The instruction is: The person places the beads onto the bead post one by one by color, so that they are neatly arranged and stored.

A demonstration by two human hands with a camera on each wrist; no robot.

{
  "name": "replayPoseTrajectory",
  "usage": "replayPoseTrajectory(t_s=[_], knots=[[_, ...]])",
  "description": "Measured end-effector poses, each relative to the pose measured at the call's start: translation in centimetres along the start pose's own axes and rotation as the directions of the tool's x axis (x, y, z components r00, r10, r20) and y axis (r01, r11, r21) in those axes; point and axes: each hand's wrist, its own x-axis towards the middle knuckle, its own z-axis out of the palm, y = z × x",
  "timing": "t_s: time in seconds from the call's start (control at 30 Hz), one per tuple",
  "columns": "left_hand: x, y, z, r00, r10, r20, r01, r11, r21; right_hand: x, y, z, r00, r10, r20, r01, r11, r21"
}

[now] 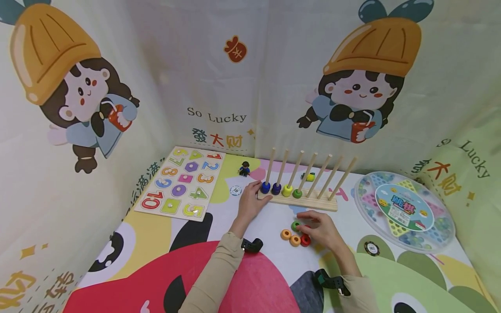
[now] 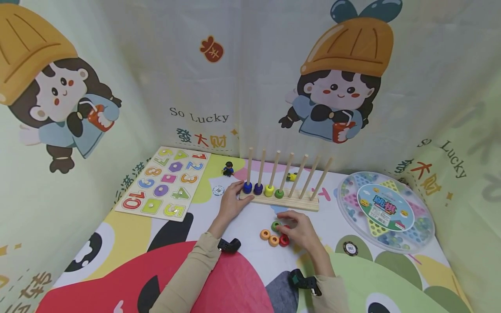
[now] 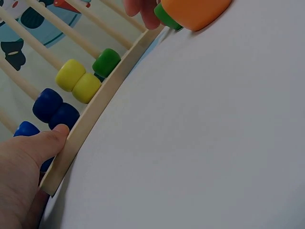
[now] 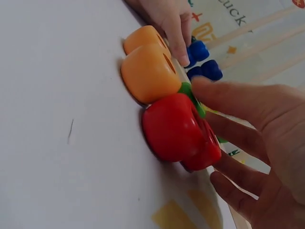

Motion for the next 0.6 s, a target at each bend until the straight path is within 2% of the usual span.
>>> replayPoseTrajectory(t_s=[0.33,0.47,0.6], knots=[[0.15,-0.14,0.09,1.000,-0.004,0.009,0.004,1.000,0.009,-0.05,0.44,0.25,1.000,-0.024,0.004,0.024,0.999,-0.027],[0.02,-0.08,0.08,1.000,-0.002,0.006,0.002,1.000,0.004,0.03,0.43,0.32,1.000,0.022,-0.016,-0.022,1.000,0.010],[-0.15,0.01,0.02,0.999,0.038,-0.025,-0.038,0.999,0.005,0.26,0.01,0.12,0.995,0.067,-0.071,-0.065,0.997,0.038]])
